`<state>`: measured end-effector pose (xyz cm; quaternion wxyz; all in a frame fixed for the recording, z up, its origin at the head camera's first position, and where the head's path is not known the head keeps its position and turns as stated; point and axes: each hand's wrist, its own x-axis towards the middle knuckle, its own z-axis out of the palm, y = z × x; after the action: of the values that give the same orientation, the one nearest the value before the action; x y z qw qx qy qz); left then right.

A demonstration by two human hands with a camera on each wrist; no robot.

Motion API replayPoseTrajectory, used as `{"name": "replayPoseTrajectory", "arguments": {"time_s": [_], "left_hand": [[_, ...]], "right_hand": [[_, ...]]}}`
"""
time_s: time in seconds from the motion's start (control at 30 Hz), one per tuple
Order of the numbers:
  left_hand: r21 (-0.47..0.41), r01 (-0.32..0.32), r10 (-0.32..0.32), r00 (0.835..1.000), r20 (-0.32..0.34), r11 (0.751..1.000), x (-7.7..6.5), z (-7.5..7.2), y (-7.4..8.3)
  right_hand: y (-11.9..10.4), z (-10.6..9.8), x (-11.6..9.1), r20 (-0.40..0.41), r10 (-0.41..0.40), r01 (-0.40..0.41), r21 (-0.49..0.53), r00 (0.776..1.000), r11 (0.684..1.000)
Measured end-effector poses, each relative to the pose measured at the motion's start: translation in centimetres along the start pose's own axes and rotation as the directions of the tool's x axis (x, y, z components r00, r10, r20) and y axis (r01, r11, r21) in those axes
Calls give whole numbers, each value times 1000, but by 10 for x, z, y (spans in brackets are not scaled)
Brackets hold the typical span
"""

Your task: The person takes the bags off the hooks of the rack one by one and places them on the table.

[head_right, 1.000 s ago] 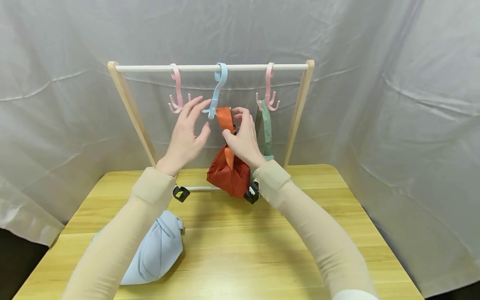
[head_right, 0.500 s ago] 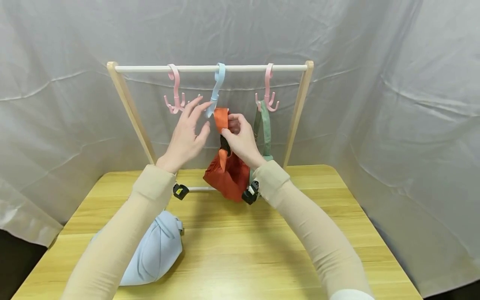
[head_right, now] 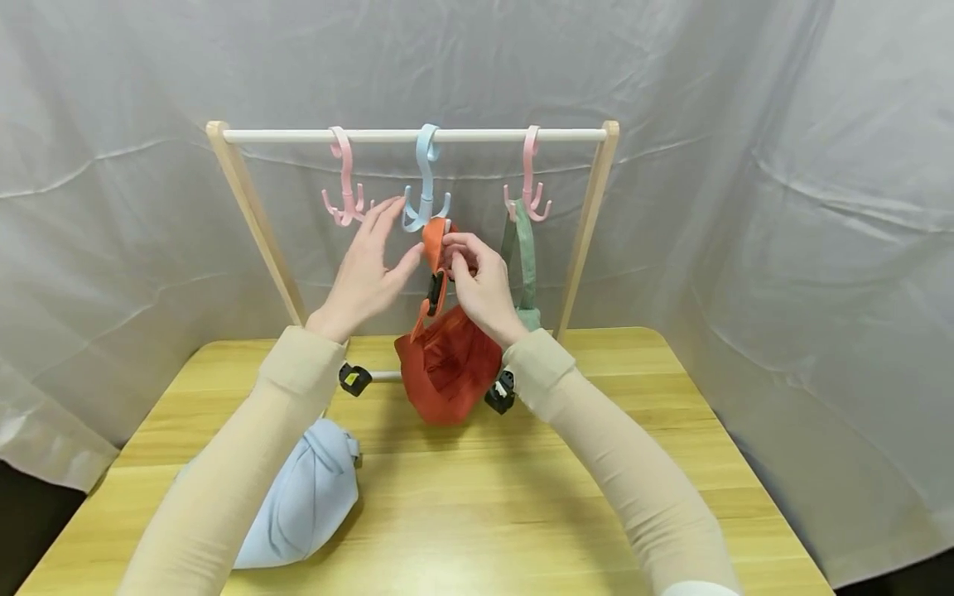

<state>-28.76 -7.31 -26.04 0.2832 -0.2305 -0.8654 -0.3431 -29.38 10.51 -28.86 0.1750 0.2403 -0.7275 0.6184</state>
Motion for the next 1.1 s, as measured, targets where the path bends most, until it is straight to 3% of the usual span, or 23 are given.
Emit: {"name": "replayPoseTrajectory", "arguments": {"time_s": [0.1,0.23,0.37,0.47,0.63,0.73,1.1], "left_hand": [[-13,20,-19,999,35,1000,1,0,0],[-40,35,-32,997,72,999,1,0,-1],[-53,65,-58,992,112,996,2,0,-2],[-53,86,-78,988,136,995,2,1,-2],[-67,101,-89,983,163,993,2,3,-3],[-74,104,-90,981,171,992,3,4,-4],[-14,121,-116,977,178,993,9,5,-7]], "right_hand": [[1,-2,0,-32,-61,57,-127,998,990],[1,-4,0,-72,-142,117,-274,987,955],[4,-6,2,-78,-177,141,-335,981,932],[8,-9,4,-47,-137,117,-293,989,949],[16,-13,6,35,-61,64,-90,998,994],[19,-13,7,51,-64,65,-19,997,998],[16,-12,3,48,-46,43,62,998,997]]}}
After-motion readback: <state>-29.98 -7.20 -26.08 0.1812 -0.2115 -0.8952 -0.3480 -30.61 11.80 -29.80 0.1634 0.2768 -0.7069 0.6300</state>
